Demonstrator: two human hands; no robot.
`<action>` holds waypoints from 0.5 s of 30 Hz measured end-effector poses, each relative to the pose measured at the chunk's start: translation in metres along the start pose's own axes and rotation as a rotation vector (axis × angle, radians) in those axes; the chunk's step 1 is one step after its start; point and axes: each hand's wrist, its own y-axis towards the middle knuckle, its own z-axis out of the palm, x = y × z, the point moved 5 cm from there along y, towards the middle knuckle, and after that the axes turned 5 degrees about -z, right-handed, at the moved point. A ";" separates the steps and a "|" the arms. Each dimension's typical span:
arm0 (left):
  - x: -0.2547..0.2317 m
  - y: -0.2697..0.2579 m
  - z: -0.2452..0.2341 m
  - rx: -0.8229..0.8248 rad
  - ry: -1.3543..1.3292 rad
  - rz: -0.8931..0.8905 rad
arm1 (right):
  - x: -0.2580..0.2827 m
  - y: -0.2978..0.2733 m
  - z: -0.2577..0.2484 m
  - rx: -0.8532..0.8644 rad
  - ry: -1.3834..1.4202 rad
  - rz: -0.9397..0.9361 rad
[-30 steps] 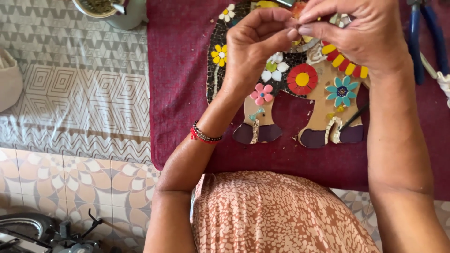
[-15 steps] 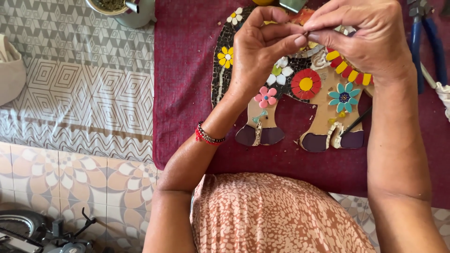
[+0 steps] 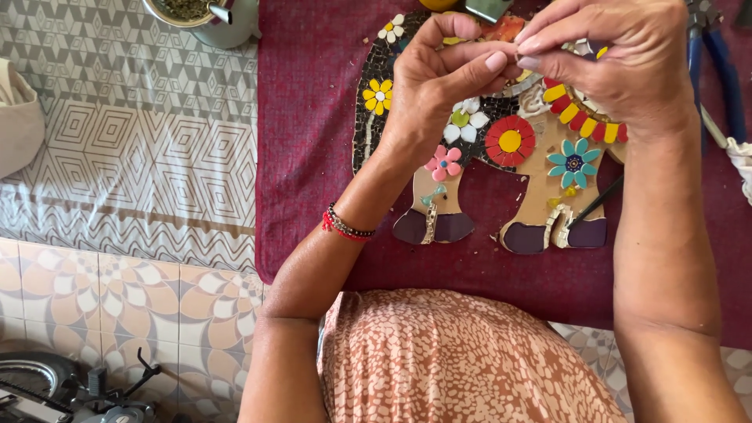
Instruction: Creating a mosaic artwork by cutting tiles with nippers and gluing them onto an elephant-shaped base.
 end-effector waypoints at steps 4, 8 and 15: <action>0.002 0.001 -0.003 -0.020 -0.065 -0.031 | -0.001 -0.001 0.002 0.002 -0.007 -0.022; -0.002 0.001 -0.003 -0.024 0.037 0.034 | 0.001 0.003 0.005 0.038 -0.053 -0.057; 0.001 0.002 -0.006 -0.005 0.015 0.089 | 0.004 0.002 0.003 0.057 -0.087 -0.021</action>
